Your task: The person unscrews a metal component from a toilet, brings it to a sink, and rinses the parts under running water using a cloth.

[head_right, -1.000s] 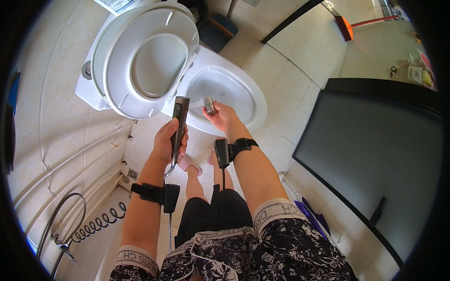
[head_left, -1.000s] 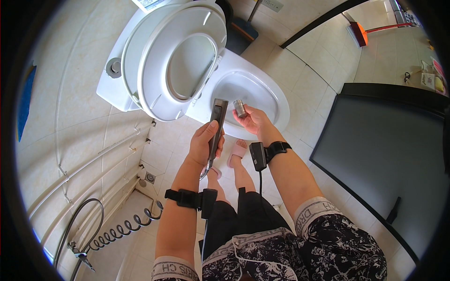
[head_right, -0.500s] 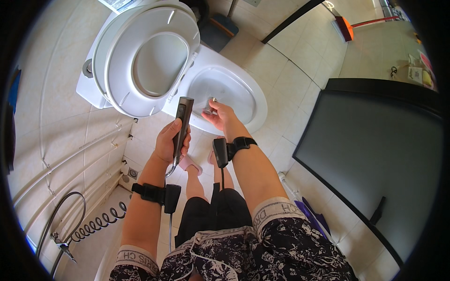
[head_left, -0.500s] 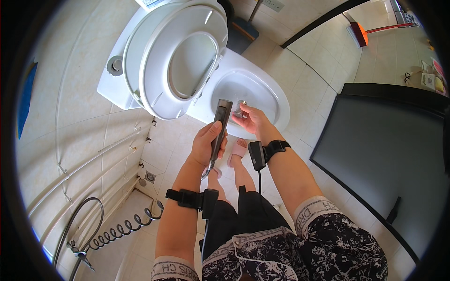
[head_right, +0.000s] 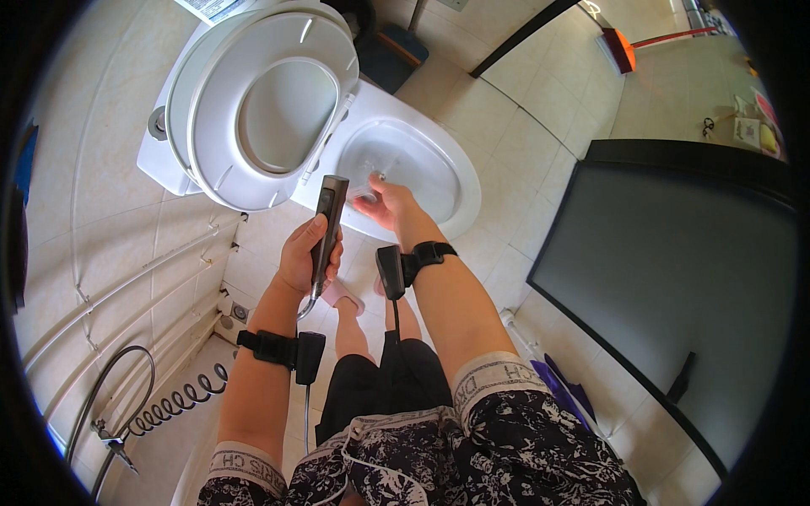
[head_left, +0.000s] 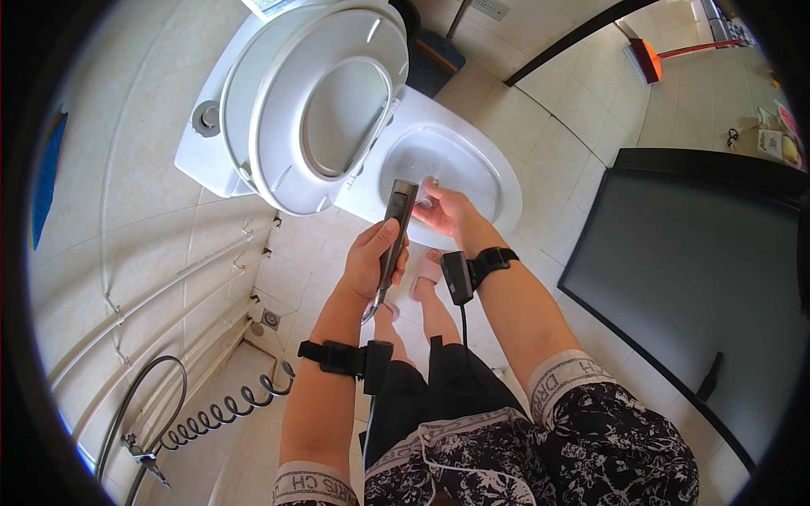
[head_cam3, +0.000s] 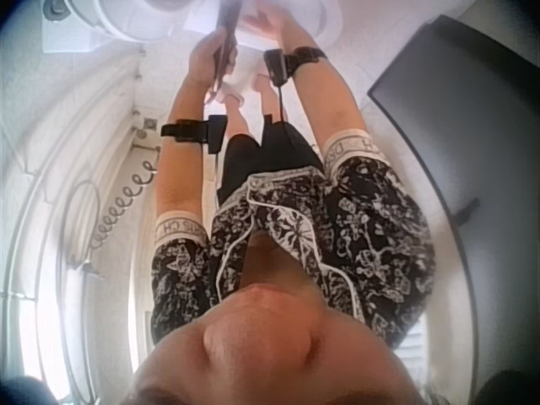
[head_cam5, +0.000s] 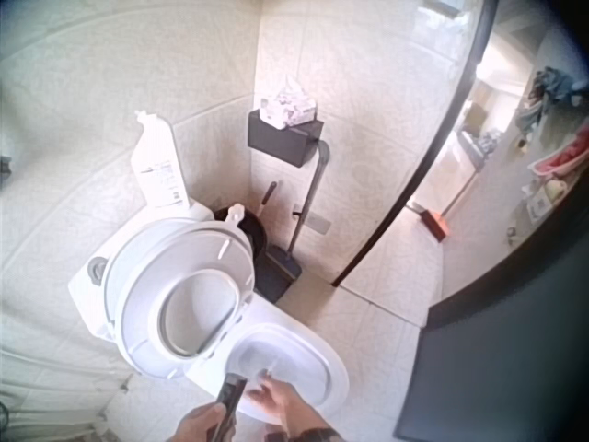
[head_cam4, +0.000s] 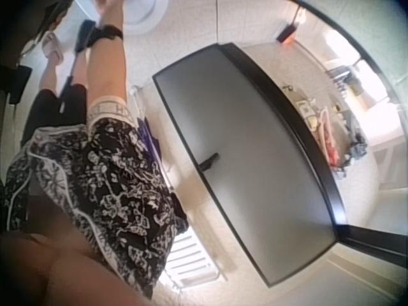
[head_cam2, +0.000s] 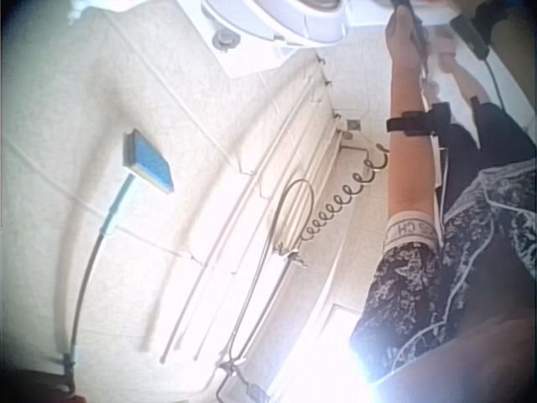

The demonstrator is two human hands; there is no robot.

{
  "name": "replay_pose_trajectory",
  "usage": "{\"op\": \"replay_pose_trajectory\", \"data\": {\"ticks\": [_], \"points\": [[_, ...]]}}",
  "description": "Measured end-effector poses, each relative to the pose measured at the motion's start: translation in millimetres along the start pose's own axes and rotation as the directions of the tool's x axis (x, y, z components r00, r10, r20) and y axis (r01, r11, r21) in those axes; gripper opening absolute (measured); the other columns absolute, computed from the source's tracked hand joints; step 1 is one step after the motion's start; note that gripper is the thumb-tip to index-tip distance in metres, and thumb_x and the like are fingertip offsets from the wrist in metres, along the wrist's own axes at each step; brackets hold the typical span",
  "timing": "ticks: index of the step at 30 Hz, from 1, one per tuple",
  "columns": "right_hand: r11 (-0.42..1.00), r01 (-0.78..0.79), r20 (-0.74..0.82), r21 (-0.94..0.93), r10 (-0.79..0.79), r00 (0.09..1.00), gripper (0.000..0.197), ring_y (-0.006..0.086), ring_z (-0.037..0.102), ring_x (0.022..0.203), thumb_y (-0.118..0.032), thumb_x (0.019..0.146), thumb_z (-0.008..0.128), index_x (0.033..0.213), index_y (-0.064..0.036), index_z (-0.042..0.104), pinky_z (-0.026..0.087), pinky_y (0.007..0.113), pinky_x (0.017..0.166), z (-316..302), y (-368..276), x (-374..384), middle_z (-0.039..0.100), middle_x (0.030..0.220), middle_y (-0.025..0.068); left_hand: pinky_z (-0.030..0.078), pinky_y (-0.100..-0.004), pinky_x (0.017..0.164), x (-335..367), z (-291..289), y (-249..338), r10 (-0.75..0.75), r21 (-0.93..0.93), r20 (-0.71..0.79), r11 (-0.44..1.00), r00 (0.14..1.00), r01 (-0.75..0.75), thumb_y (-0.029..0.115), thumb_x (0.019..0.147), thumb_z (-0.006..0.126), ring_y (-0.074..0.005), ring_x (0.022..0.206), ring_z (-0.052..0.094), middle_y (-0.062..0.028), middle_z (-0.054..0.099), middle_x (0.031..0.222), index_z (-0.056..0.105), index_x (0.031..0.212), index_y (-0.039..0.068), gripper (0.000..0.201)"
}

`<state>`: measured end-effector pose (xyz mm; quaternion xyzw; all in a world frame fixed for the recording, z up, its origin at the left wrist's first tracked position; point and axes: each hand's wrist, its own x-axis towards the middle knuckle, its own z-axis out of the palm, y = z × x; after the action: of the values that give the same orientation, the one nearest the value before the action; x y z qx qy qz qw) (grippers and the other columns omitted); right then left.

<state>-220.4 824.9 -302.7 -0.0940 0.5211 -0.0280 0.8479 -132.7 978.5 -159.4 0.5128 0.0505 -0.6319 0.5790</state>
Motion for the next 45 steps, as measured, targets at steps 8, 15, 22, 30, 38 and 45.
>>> {"op": "replay_pose_trajectory", "data": {"ticks": [8, 15, 22, 30, 38, 45], "points": [[-0.258, 0.229, 0.342, -0.939, -0.613, 0.712, 0.044, 0.0303, 0.059, 0.089, -0.018, 0.08, 0.066, 0.117, -0.004, 0.047, 0.049, 0.04, 0.077, 6.9, 12.6, -24.3, 0.058, 0.099, 0.0146, 0.037, -0.0232, 0.038, -2.0, -9.6, -1.5, 0.004, 0.018, -0.036, 1.0, 0.999, -0.003, 0.046, 0.089, 0.052, -0.013, 0.038, 0.045, -0.0062, 0.05, 0.055, 0.052, 0.083, 0.002, 0.044], [-0.343, 0.257, 0.427, -0.903, -0.667, 0.61, 0.038, 0.0326, 0.057, 0.091, -0.009, 0.073, 0.069, 0.104, -0.0097, 0.047, 0.047, 0.041, 0.075, 7.1, 13.5, -30.8, 0.054, 0.101, 0.0116, 0.037, -0.0232, 0.037, -0.8, -8.7, -0.1, 0.026, 0.019, -0.064, 0.999, 0.998, -0.025, 0.045, 0.089, 0.052, -0.0133, 0.038, 0.045, -0.0066, 0.051, 0.056, 0.052, 0.083, 0.001, 0.044], [-0.139, 0.211, 0.244, -0.968, -0.734, 0.634, 0.037, 0.0321, 0.057, 0.09, -0.005, 0.073, 0.068, 0.102, -0.0118, 0.046, 0.048, 0.041, 0.073, 5.3, 4.3, -35.9, 0.05, 0.106, 0.0105, 0.036, -0.0235, 0.036, -9.0, -24.9, 2.5, 0.049, 0.032, -0.078, 0.998, 0.996, -0.046, 0.042, 0.089, 0.051, -0.0131, 0.038, 0.044, -0.0065, 0.051, 0.057, 0.052, 0.083, 0.002, 0.041], [-0.104, 0.23, 0.213, -0.967, -0.827, 0.52, 0.039, 0.0339, 0.056, 0.088, -0.005, 0.072, 0.068, 0.102, -0.0137, 0.046, 0.047, 0.041, 0.073, -79.6, 4.1, -72.6, 0.05, 0.104, 0.0114, 0.039, -0.027, 0.044, -69.3, -78.2, -29.5, 0.076, 0.731, -0.114, 0.682, 0.991, 0.032, 0.041, 0.083, 0.062, -0.0137, 0.046, 0.051, -0.0062, 0.053, 0.058, 0.055, 0.083, 0.001, 0.041], [0.078, 0.21, 0.023, -0.975, -0.898, 0.44, 0.039, 0.0294, 0.054, 0.09, -0.005, 0.07, 0.07, 0.101, -0.0083, 0.047, 0.046, 0.037, 0.076, -117.4, 58.1, -192.3, 0.05, 0.103, 0.0103, 0.043, -0.0322, 0.05, -113.8, -70.2, -59.4, -0.006, 0.83, 0.055, 0.556, 0.998, -0.042, 0.043, 0.083, 0.059, -0.0197, 0.05, 0.055, -0.0127, 0.057, 0.063, 0.056, 0.086, 0.001, 0.042], [0.126, 0.217, -0.061, -0.968, -0.956, 0.287, 0.038, 0.0273, 0.053, 0.092, -0.004, 0.07, 0.07, 0.1, -0.0063, 0.047, 0.046, 0.035, 0.077, -126.9, 143.1, -277.9, 0.049, 0.103, 0.0102, 0.043, -0.0304, 0.048, -163.8, -29.4, -100.3, 0.013, 0.782, 0.366, 0.538, 0.93, -0.315, 0.039, 0.082, 0.06, -0.0174, 0.048, 0.052, -0.0081, 0.056, 0.063, 0.058, 0.088, 0.003, 0.037]]}}
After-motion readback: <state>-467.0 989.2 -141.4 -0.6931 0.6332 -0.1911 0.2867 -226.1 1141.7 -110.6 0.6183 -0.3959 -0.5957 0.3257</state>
